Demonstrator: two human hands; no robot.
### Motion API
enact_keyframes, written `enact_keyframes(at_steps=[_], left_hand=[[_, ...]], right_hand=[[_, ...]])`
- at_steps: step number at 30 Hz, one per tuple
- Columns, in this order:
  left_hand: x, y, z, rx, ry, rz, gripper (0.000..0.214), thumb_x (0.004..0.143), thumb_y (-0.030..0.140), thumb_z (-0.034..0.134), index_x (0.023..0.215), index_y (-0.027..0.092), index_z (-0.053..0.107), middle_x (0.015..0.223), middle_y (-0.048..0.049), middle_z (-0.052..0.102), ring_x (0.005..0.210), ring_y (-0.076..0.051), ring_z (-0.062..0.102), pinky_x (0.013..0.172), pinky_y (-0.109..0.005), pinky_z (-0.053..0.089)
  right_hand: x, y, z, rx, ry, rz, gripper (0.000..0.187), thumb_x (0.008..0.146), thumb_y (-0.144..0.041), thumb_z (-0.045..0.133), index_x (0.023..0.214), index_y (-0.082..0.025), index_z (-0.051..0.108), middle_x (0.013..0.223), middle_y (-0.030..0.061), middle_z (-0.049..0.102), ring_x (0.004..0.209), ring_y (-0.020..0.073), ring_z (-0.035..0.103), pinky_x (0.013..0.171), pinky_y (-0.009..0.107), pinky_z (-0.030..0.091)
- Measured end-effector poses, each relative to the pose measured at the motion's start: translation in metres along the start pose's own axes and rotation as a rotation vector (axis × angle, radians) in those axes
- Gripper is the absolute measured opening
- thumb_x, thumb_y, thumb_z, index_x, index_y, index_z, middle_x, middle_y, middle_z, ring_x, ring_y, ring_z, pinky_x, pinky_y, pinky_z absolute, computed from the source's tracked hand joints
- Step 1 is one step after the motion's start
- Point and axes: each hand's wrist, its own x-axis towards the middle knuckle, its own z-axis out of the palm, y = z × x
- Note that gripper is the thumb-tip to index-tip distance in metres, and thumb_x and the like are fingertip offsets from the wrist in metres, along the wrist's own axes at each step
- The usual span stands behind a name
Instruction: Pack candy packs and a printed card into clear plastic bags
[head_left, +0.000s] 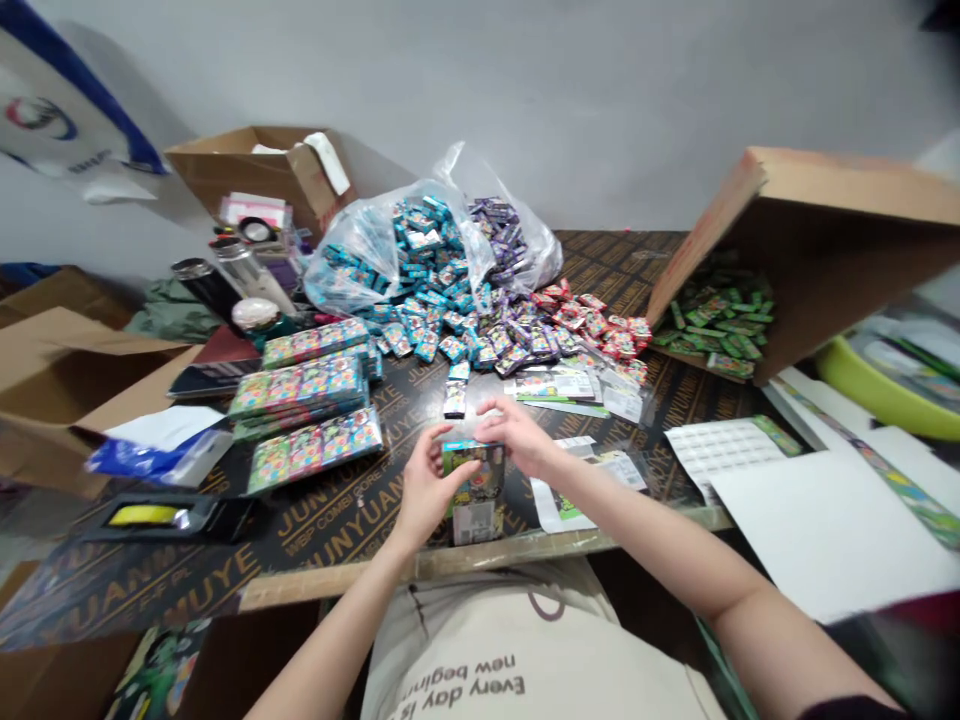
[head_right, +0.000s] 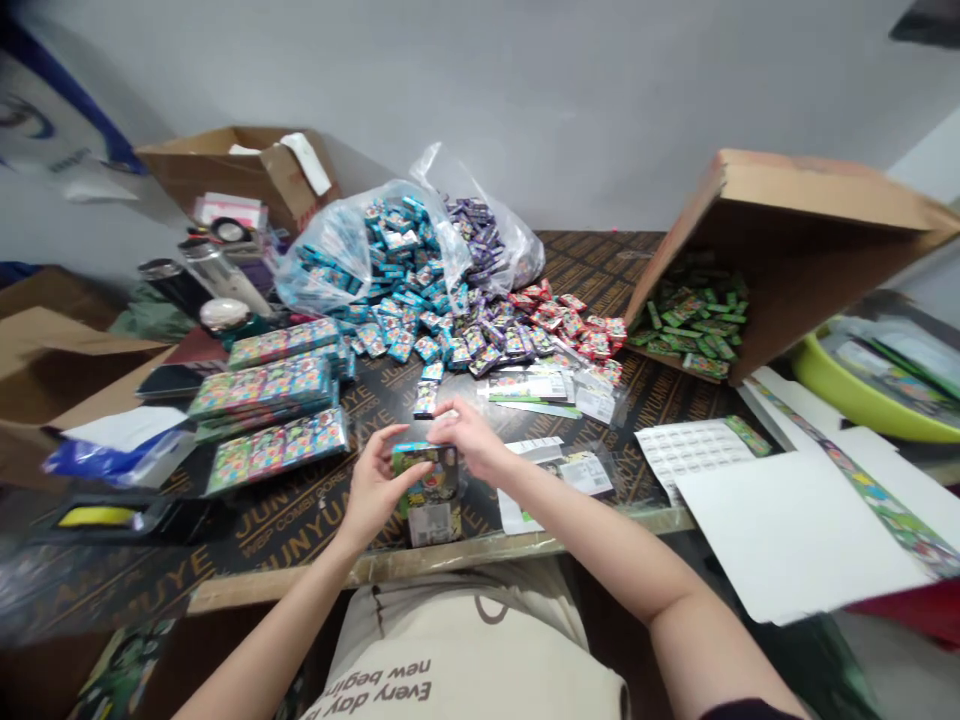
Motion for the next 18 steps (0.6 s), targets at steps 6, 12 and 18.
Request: enact_keyframes(at_steps=[6,12,18], left_hand=[[-0.019,0.013,-0.057,0.459,0.340,0.160,0.033,0.070,0.030,0.063,0.103,0.027,0.062,0.092,0.0056,0.068,0.075,-0.018,0.063,0.072,-0.032,0.051],[0.013,-0.038,-0.126,0.859,0.224,0.374,0.052,0.074,0.034,0.049,0.124,0.043,0.039,0.134,0.0172,0.036,0.118,-0.031,0.044,0.098,-0.056,0.033],[0.026,-0.080,-0.133,0.962,0.104,0.303,0.054,0.079,0.034,0.039,0.123,0.059,0.020,0.134,0.0340,0.010,0.131,-0.027,0.019,0.104,-0.059,0.020]], right_hand=[[0.005,0.012,-0.067,-0.189,0.292,-0.130,0.035,0.078,-0.044,0.046,0.107,-0.024,0.046,0.100,0.0054,0.060,0.090,0.0172,0.057,0.073,0.031,0.045],[-0.014,0.021,-0.219,-1.179,0.825,0.052,0.053,0.072,-0.044,0.055,0.119,-0.023,0.045,0.129,0.0118,0.039,0.120,0.0317,0.030,0.091,0.046,0.029],[-0.029,0.015,-0.306,-1.306,0.855,0.209,0.083,0.062,-0.054,0.063,0.132,-0.025,0.029,0.127,0.0154,0.039,0.116,0.0355,0.031,0.086,0.046,0.028]])
